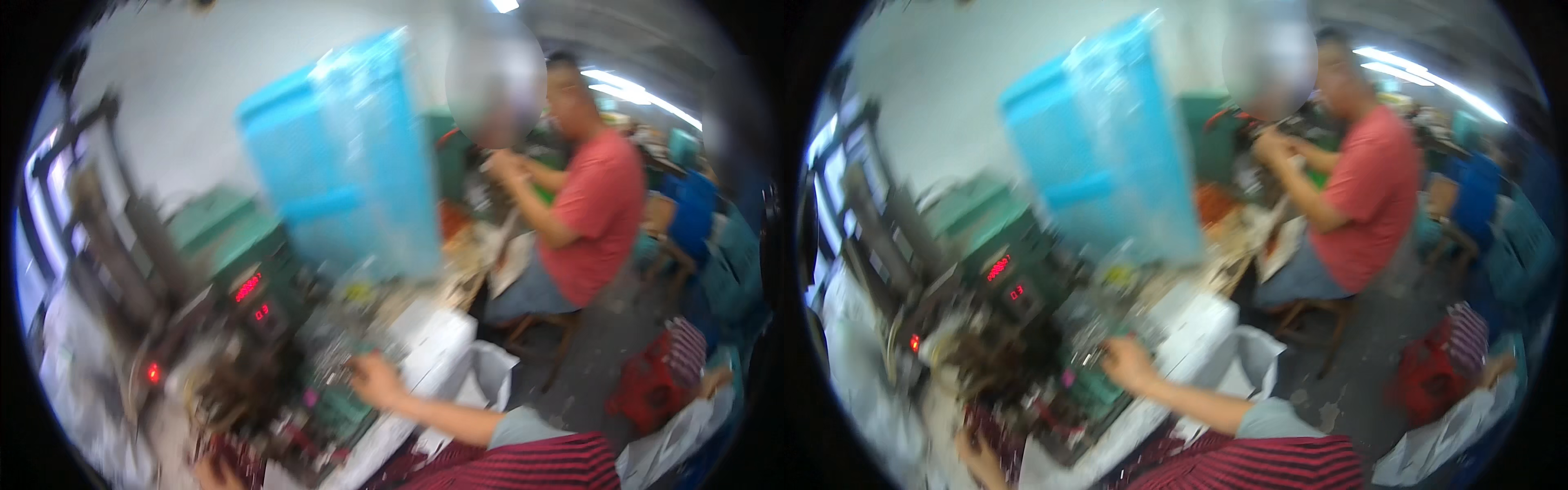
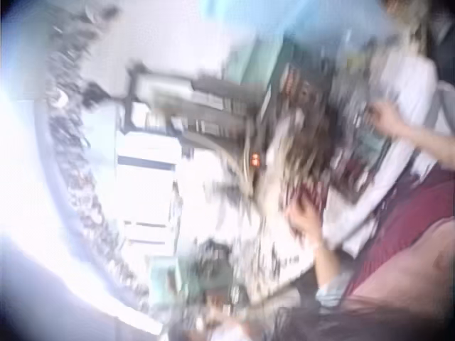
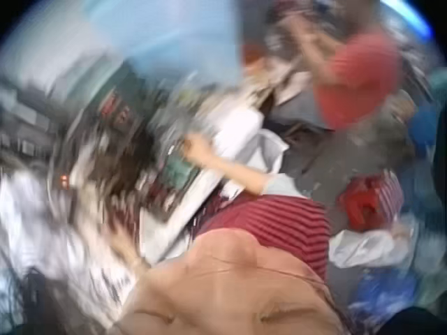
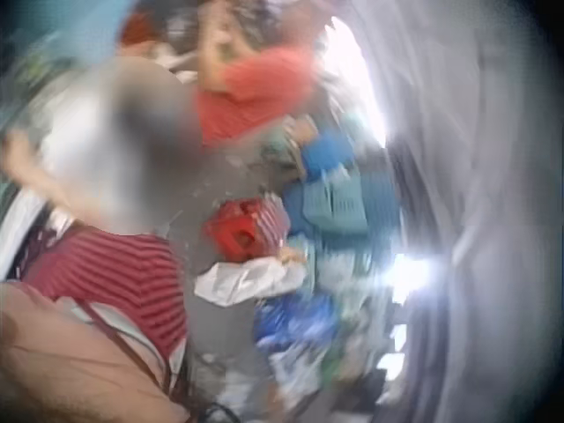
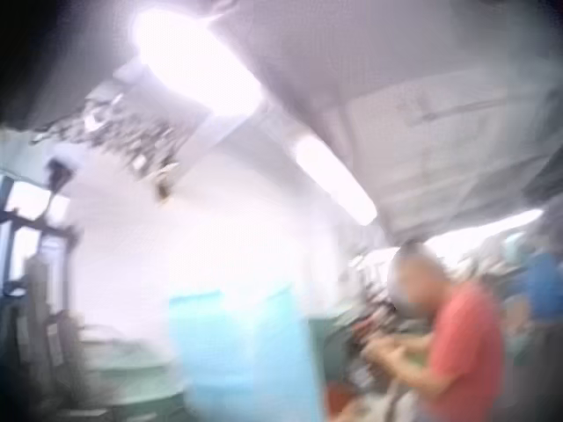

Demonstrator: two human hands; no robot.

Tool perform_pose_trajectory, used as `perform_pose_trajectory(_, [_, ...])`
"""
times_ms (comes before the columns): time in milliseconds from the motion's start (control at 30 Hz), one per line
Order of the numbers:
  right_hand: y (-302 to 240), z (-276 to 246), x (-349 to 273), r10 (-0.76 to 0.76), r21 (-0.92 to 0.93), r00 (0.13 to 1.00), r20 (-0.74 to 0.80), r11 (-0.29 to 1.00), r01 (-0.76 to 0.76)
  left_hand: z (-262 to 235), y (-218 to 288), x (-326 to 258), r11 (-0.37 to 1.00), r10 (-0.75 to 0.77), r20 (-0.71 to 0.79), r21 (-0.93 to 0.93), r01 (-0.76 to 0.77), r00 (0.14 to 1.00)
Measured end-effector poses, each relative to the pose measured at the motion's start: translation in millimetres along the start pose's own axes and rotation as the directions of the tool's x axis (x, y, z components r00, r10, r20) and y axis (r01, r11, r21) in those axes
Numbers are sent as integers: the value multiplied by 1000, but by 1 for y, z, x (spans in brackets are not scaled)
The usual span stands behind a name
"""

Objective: The person repeatedly inserts red cord pieces into a press machine, attaches small metal components, and collects the finished items. The process is continuous and repetitive, with the person handling the cords and components by hand.

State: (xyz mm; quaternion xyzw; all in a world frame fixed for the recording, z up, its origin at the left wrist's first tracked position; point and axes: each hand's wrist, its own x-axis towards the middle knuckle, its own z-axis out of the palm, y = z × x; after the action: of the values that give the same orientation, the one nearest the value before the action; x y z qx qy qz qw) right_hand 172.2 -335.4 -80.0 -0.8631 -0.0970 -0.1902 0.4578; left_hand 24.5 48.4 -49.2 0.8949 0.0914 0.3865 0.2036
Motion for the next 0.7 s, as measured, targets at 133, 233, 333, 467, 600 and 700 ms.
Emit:
perform_pose_trajectory(133, [-11,-5,5,-105,99,992,-70,989,111,15,45,35,925,271,110,246,-291,956])
perform_pose_trajectory(233, [-11,-27,5,21,119,1000,-16,993,-19,81,-22,30,808,135,317,514,-290,939])
perform_pose_trajectory(333, [21,-34,-12,-10,51,996,-86,999,14,77,-33,31,820,189,238,495,-286,953])
perform_pose_trajectory(467, [56,-53,-37,-6,-37,979,-203,999,-2,35,-35,18,899,1,182,430,-81,983])
perform_pose_trajectory(600, [7,-71,-43,46,85,995,-90,996,-38,-7,-45,7,884,-76,201,466,-27,977])
perform_pose_trajectory(700, [-54,-65,-25,-231,192,972,-32,953,233,4,-24,30,944,-163,68,302,135,984])
